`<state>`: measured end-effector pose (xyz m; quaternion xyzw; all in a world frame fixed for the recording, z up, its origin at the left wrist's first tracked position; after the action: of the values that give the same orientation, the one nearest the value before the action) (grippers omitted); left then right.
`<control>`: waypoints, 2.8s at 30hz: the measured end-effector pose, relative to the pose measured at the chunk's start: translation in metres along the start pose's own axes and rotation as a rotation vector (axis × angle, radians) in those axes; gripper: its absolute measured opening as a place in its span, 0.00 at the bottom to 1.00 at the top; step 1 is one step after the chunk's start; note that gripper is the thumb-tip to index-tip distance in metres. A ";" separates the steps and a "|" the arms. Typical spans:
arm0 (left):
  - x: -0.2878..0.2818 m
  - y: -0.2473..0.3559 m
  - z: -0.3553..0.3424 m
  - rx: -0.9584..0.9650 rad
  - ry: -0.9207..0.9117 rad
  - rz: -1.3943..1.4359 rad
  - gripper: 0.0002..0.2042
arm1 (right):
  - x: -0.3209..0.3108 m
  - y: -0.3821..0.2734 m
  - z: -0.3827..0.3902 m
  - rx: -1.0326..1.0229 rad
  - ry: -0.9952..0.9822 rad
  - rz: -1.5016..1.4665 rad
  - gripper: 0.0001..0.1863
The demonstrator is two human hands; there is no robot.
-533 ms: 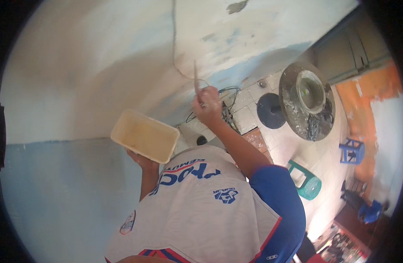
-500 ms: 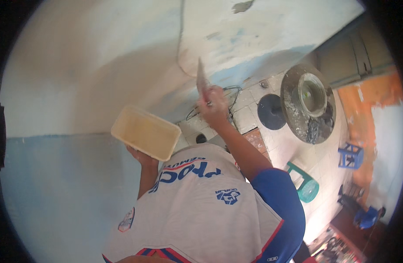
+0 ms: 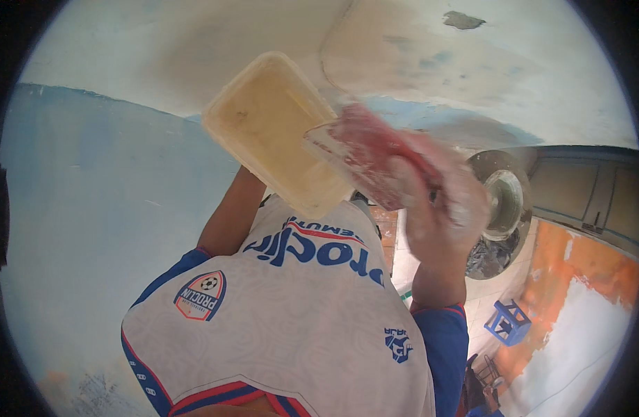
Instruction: The person patches a hole in a wall by applying filler from a container with a putty knife and smoothing it over the damaged area.
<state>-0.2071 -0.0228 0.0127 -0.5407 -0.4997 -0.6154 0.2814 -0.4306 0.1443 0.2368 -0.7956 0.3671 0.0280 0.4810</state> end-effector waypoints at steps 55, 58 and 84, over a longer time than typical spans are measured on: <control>0.056 -0.193 0.022 0.271 -0.330 0.024 0.39 | -0.087 0.088 0.013 -0.007 -0.256 -0.113 0.10; 0.071 -0.196 0.028 0.136 -0.268 0.058 0.40 | -0.098 0.100 0.013 0.214 -0.258 -0.308 0.13; 0.067 -0.204 0.037 0.143 -0.107 -0.011 0.44 | -0.097 0.094 0.017 -0.187 -0.100 0.128 0.10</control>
<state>-0.3911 0.0938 0.0095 -0.5487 -0.5596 -0.5500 0.2887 -0.5536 0.1864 0.1964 -0.8096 0.3883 0.1324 0.4198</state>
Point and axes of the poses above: each hand's wrist, its own z-axis away from the middle knuckle, its own x-axis out of the palm, y = z × x, the point moved 1 cm from there along -z, towards the middle knuckle, and after that the axes turned 6 degrees about z, right-handed, at the moved point
